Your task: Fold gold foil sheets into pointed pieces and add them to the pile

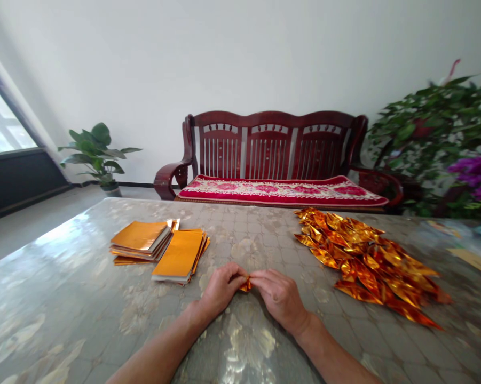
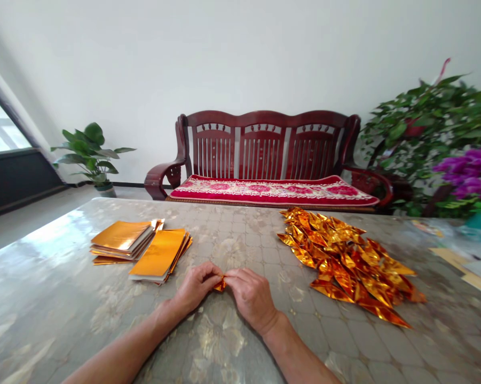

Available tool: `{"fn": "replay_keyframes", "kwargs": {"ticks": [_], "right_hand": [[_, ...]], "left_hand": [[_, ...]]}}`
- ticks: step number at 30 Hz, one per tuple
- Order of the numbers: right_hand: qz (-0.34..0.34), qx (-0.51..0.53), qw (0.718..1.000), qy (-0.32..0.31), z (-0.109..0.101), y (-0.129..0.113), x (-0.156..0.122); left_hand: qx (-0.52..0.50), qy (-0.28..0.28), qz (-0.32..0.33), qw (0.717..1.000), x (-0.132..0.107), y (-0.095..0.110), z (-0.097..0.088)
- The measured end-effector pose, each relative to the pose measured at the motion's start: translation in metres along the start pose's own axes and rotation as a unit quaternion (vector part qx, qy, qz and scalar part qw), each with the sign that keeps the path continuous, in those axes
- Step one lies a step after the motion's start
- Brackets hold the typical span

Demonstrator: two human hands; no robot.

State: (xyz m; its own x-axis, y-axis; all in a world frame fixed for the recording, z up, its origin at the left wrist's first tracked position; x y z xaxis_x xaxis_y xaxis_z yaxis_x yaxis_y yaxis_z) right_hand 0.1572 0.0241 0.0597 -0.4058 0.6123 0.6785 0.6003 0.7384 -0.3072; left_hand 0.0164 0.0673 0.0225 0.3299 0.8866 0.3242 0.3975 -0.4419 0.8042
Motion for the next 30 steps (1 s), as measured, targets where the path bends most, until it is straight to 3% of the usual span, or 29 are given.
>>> {"fn": "replay_keyframes", "kwargs": {"ticks": [18, 30], "right_hand": [[0.031, 0.05, 0.998, 0.032, 0.0009, 0.0046, -0.0035], [0.033, 0.052, 0.998, 0.014, 0.002, 0.0037, -0.0032]], "left_hand": [[0.011, -0.014, 0.075, 0.997, -0.0009, 0.0085, -0.0023], [0.026, -0.049, 0.049, 0.997, 0.0029, 0.0084, -0.0004]]}}
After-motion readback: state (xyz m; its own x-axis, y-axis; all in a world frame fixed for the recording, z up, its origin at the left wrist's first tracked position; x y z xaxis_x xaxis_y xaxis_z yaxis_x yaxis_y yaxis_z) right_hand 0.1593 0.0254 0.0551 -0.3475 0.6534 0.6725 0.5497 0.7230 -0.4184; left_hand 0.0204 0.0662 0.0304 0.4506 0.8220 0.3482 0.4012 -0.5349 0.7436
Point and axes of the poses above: each hand's wrist, its own x-axis towards the middle knuckle, its own z-axis out of the palm, y = z × x, the point moved 7 cm from there along x, towards the middle knuckle, and after that the axes turned 4 degrees about z, right-handed, at the moved point
